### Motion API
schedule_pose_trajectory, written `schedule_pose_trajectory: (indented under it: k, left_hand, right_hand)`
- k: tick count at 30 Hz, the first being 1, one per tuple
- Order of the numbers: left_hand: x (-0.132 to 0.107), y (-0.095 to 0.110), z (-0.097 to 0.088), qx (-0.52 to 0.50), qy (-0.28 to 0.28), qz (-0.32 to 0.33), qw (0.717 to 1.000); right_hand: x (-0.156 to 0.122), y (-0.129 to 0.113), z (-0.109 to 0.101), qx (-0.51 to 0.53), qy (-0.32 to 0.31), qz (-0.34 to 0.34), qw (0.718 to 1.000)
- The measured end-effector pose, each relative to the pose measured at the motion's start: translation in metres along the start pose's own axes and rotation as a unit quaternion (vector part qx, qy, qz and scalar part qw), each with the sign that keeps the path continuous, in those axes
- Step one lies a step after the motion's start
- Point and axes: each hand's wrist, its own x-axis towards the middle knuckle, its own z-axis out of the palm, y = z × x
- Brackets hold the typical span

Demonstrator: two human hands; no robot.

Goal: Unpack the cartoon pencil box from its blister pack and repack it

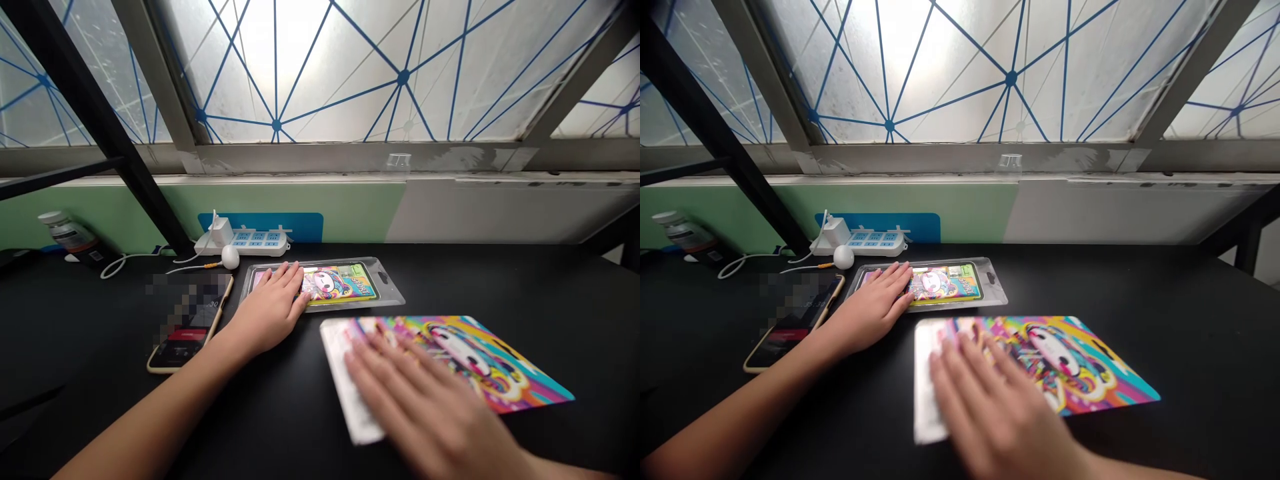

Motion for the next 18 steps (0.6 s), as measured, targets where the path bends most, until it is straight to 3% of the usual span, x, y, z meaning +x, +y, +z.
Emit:
schedule_pose_trajectory:
  k: [1,3,5,11,14,18]
  left_hand:
    - [0.000,0.002,0.002,0.000,0.006,0.000,1.000]
    - [-0.001,0.007,0.003,-0.001,0.009,0.003,1.000]
    - [-0.003,0.011,0.002,-0.008,0.008,0.016,1.000]
    - [-0.008,0.019,-0.002,0.009,-0.006,0.076,0.997]
    - [-0.009,0.019,-0.005,0.046,0.011,0.099,0.994]
    - [-0.010,0.011,-0.008,0.068,0.053,0.088,0.992]
  right_hand:
    - [0.003,-0.018,0.008,-0.008,0.022,-0.027,0.999]
    - [0.013,-0.043,0.025,-0.003,0.006,-0.046,0.999]
    - [0.030,-0.053,0.038,0.041,-0.022,-0.049,0.998]
    - [0.073,-0.022,0.047,0.238,-0.164,-0.011,0.957]
    - [0.072,-0.012,0.047,0.275,-0.165,-0.013,0.947]
    - [0.066,-0.015,0.049,0.267,-0.112,-0.048,0.956]
